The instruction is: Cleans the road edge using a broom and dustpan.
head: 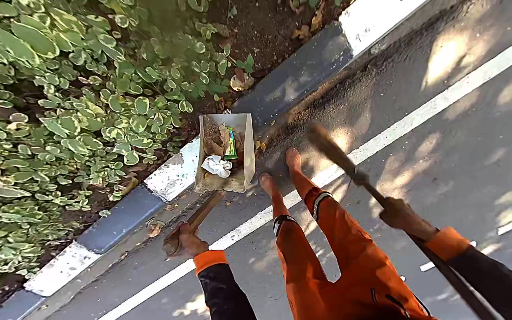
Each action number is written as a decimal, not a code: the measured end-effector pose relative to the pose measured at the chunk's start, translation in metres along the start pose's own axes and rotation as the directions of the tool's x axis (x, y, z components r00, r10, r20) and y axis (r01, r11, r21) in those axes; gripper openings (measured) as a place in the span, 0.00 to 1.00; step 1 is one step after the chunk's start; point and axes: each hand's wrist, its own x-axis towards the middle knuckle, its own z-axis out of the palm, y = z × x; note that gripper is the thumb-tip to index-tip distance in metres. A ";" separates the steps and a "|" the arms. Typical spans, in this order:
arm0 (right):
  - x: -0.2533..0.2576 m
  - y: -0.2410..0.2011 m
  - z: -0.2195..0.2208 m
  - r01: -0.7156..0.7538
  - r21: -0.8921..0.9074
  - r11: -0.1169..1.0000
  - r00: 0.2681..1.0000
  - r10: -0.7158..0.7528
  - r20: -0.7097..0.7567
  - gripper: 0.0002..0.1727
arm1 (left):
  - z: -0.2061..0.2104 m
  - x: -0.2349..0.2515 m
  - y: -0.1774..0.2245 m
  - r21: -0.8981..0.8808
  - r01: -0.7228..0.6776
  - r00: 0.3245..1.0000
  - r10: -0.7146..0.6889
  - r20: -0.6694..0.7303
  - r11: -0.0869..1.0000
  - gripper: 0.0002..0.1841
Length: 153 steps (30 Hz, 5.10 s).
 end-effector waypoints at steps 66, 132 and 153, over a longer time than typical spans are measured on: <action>0.029 -0.331 0.309 0.073 -0.008 0.997 0.994 -0.073 -0.083 0.47 | -0.249 0.293 -0.101 -0.117 -0.334 0.941 0.339 0.024 0.935 0.15; -0.163 -0.464 0.589 -0.111 0.296 0.949 0.993 0.096 0.067 0.08 | -0.494 0.611 -0.317 0.213 -0.534 0.819 0.438 0.370 0.818 0.11; -0.284 -0.593 0.825 -0.057 0.278 0.959 0.995 0.031 0.098 0.11 | -0.530 0.768 -0.302 0.488 -0.556 0.801 0.278 0.530 0.673 0.18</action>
